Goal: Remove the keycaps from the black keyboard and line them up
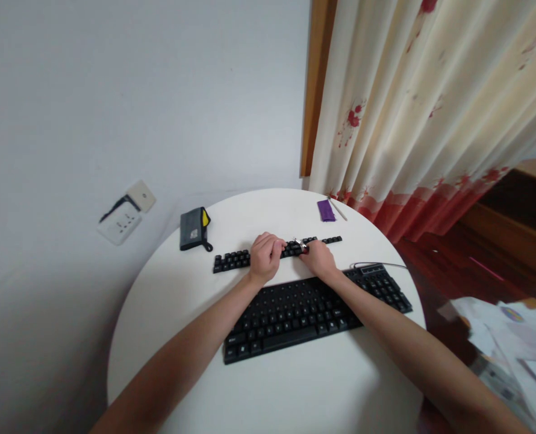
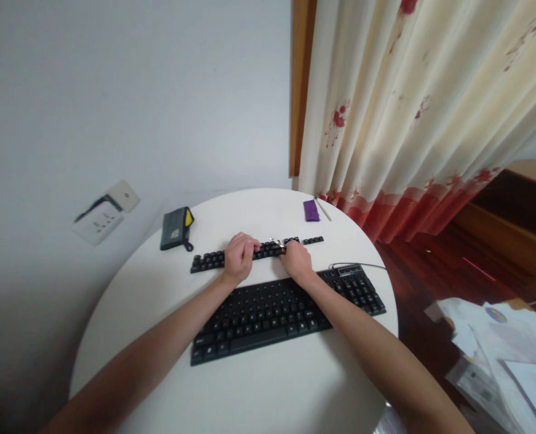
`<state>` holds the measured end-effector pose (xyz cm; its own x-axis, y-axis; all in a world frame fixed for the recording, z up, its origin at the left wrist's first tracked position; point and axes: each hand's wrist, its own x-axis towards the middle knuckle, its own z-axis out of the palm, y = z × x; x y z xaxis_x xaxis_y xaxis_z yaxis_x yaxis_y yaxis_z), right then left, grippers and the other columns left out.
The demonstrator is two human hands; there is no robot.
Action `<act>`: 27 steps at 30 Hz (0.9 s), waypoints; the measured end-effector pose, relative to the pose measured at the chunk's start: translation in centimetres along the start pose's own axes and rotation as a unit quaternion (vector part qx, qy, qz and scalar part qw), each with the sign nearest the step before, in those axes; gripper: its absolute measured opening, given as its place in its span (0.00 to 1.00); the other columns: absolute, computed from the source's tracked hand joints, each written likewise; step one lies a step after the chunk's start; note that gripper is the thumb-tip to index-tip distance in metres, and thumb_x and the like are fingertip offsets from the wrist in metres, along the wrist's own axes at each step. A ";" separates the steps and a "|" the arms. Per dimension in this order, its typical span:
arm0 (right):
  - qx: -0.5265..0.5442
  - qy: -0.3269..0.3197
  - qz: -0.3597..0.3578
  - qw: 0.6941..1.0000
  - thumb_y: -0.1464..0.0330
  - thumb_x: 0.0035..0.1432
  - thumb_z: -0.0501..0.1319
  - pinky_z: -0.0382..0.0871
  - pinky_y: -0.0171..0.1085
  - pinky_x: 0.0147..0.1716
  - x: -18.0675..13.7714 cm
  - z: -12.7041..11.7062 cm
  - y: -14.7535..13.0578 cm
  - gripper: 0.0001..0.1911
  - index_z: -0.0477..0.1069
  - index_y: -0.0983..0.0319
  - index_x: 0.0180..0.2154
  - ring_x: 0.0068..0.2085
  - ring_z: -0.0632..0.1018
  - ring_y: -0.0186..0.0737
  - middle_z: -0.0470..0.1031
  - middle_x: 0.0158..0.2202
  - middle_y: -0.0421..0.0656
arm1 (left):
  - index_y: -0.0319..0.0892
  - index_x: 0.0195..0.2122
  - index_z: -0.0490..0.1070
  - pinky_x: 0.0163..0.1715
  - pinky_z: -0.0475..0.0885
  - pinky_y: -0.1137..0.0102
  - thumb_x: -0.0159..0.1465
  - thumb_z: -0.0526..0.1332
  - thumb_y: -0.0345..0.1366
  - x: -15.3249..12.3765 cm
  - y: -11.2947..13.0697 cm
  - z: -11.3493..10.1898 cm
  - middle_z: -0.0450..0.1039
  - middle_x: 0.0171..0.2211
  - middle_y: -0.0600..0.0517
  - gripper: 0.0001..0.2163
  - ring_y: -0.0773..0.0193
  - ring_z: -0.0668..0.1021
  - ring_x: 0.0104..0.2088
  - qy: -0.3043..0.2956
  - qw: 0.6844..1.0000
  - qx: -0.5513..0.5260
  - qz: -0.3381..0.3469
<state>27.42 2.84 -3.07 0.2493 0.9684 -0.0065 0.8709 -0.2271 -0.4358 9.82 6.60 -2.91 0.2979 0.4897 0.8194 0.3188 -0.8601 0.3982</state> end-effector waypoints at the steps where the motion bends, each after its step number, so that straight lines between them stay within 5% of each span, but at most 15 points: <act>1: 0.002 0.001 -0.001 1.000 0.67 0.55 0.63 0.68 0.37 0.34 0.0 0.0 0.0 0.06 0.77 0.62 0.34 0.39 0.81 0.49 0.81 0.37 0.52 | 0.42 0.31 0.71 0.37 0.68 0.61 0.72 0.49 0.34 0.0 0.0 0.0 0.74 0.25 0.51 0.15 0.61 0.74 0.30 -0.001 1.000 0.000 0.001; 9: 0.042 0.022 -0.005 0.999 0.68 0.53 0.66 0.66 0.36 0.33 -0.3 -0.3 0.0 0.05 0.77 0.63 0.32 0.36 0.80 0.46 0.81 0.34 0.51 | 0.42 0.32 0.71 0.36 0.68 0.62 0.72 0.49 0.34 0.1 0.1 0.0 0.74 0.25 0.51 0.14 0.61 0.74 0.30 -0.003 1.000 -0.005 0.002; 14: 0.107 0.067 -0.043 0.991 0.62 0.62 0.59 0.66 0.33 0.36 -0.8 -4.0 1.3 0.13 0.76 0.63 0.36 0.36 0.78 0.39 0.80 0.34 0.46 | 0.42 0.31 0.71 0.36 0.68 0.62 0.72 0.49 0.34 0.0 -0.1 0.0 0.74 0.25 0.51 0.14 0.61 0.74 0.30 0.002 1.000 -0.006 -0.002; 20: 0.351 0.168 -0.048 0.920 0.54 0.66 0.49 0.67 0.37 0.34 -3.2 -9.8 4.6 0.24 0.74 0.65 0.32 0.32 0.75 0.41 0.77 0.29 0.47 | 0.42 0.31 0.71 0.36 0.69 0.62 0.72 0.49 0.34 0.2 0.2 0.0 0.74 0.25 0.51 0.15 0.61 0.74 0.30 -0.007 1.000 -0.015 0.006; 23: 0.343 0.218 -0.055 0.912 0.52 0.66 0.48 0.67 0.36 0.34 -5.1 -11.3 6.5 0.26 0.75 0.63 0.34 0.33 0.74 0.39 0.75 0.31 0.45 | 0.42 0.31 0.71 0.35 0.69 0.62 0.72 0.49 0.35 0.3 0.3 0.0 0.73 0.24 0.51 0.15 0.61 0.74 0.29 -0.014 1.000 -0.020 0.008; 27: 0.310 0.223 -0.023 0.924 0.52 0.67 0.47 0.59 0.34 0.24 -7.8 -11.0 8.7 0.25 0.76 0.62 0.36 0.24 0.66 0.35 0.65 0.22 0.38 | 0.42 0.30 0.71 0.34 0.70 0.63 0.71 0.49 0.35 0.4 0.3 0.0 0.73 0.24 0.50 0.15 0.62 0.73 0.28 -0.019 0.999 -0.032 0.013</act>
<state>37.74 -7.85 3.12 0.4873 0.8058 0.3366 0.5100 0.0504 -0.8587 10.03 6.59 -2.45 0.3400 0.4705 0.8143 0.2521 -0.8798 0.4031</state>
